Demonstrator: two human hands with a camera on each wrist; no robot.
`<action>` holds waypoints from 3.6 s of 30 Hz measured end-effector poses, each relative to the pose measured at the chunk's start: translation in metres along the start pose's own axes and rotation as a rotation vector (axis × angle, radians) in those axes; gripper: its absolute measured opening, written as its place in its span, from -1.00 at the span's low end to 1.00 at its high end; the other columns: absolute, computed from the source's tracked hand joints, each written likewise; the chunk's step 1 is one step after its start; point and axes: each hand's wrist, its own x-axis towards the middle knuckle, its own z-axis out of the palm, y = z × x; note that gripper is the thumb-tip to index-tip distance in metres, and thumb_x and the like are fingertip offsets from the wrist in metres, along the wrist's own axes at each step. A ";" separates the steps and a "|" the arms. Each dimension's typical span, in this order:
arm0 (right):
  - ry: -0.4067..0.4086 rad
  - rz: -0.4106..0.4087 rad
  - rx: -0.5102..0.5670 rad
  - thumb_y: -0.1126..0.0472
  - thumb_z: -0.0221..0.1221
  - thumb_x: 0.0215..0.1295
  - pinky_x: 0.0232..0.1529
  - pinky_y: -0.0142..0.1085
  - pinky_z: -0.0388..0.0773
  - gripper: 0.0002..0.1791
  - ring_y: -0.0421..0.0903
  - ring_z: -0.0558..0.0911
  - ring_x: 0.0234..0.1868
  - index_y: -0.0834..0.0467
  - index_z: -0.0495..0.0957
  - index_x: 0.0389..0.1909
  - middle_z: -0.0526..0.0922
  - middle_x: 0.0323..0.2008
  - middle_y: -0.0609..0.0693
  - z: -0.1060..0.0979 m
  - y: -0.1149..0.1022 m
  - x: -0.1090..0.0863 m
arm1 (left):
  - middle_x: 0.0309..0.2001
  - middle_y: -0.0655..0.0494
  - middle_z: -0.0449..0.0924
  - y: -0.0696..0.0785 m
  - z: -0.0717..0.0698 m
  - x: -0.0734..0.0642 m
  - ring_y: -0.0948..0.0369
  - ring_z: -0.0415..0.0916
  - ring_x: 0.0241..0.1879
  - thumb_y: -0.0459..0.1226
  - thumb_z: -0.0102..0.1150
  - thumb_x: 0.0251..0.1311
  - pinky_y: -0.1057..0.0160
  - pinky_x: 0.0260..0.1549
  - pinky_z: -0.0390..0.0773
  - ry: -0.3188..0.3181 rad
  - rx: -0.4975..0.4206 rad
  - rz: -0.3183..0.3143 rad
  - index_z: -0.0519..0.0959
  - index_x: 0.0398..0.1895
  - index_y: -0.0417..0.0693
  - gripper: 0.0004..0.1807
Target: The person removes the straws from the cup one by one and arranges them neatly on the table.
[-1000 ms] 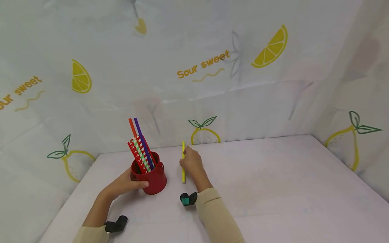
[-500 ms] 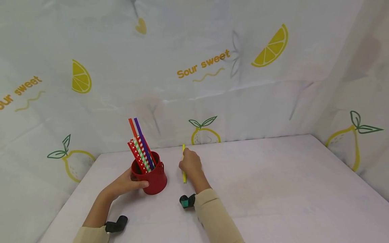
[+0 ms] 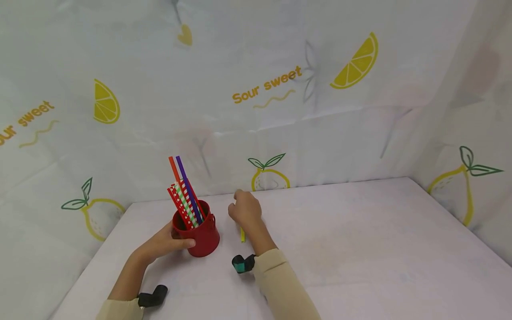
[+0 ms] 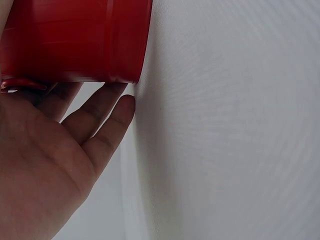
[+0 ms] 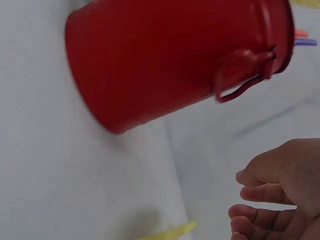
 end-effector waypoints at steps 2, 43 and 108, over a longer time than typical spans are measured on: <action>0.043 -0.062 0.049 0.26 0.22 0.27 -0.51 -0.26 0.45 -0.78 -0.06 0.48 -0.49 0.23 0.63 -0.09 0.58 -0.41 0.04 -0.009 -0.011 -0.003 | 0.32 -0.02 0.35 0.001 0.000 0.000 -0.07 0.22 0.34 -0.07 0.50 0.05 -0.05 0.00 0.60 0.000 -0.001 0.005 0.10 0.51 0.04 0.01; -0.250 -0.616 -0.019 0.26 0.19 0.41 -0.11 -0.39 0.62 -0.72 -0.23 0.61 -0.22 0.13 0.57 0.11 0.69 -0.16 -0.08 0.005 -0.086 -0.051 | 0.20 -0.08 0.48 -0.002 -0.003 -0.005 -0.03 0.45 0.13 -0.14 0.38 0.20 0.02 0.00 0.60 -0.026 0.060 0.017 0.17 0.48 -0.14 -0.14; -0.375 -0.488 0.551 0.35 0.15 0.44 -0.10 -0.21 0.67 -0.74 -0.06 0.66 -0.14 0.28 0.50 0.09 0.63 -0.14 0.08 -0.023 -0.070 -0.033 | 0.18 -0.02 0.52 -0.003 -0.002 0.000 -0.03 0.45 0.17 -0.05 0.48 0.08 -0.04 0.01 0.60 0.009 0.057 -0.025 0.27 0.42 -0.14 -0.11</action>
